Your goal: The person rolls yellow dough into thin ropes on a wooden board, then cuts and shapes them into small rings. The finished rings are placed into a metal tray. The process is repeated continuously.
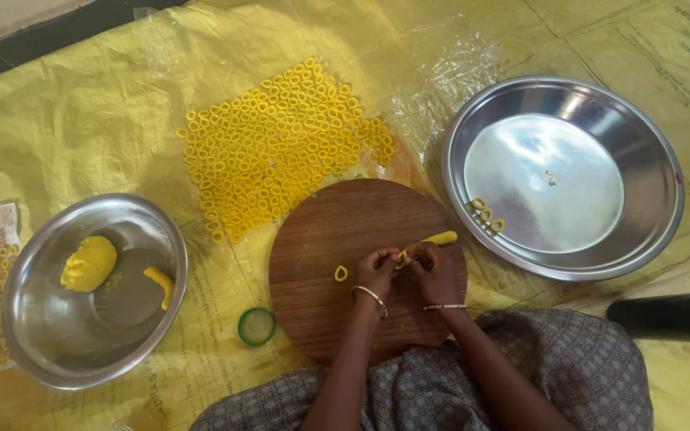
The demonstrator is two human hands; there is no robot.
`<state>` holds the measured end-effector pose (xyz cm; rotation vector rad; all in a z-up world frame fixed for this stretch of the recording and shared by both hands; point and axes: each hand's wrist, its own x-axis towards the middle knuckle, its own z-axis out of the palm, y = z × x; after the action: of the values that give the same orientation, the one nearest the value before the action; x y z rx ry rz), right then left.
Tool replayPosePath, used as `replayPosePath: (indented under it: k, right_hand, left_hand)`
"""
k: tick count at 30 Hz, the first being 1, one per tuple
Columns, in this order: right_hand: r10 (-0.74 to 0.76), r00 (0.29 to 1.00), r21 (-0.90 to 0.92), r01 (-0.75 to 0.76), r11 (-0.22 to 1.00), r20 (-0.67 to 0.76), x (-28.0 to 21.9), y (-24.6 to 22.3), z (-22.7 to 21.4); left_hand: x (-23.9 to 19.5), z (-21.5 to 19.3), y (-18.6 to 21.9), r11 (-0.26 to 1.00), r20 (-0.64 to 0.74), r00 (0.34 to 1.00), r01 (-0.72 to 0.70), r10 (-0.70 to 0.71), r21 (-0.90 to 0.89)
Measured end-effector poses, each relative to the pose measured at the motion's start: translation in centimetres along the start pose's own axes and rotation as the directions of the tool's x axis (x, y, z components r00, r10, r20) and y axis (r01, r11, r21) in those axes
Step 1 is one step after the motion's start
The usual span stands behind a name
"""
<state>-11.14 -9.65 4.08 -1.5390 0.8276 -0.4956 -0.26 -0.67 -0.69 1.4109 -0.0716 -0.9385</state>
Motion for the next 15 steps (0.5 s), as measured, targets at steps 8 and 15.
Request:
replayPosePath:
  k: [8, 15]
  right_hand:
    - [-0.104, 0.995, -0.06, 0.104, 0.993, -0.004, -0.1, 0.3, 0.2]
    - [-0.198, 0.979, -0.218, 0.182, 0.959, -0.053, -0.2, 0.7, -0.2]
  left_hand:
    - [-0.1, 0.1, 0.3, 1.0, 0.013, 1.0, -0.026, 0.026, 0.004]
    - [0.2, 0.6, -0.3, 0.992, -0.049, 0.996, -0.072, 0.078, 0.1]
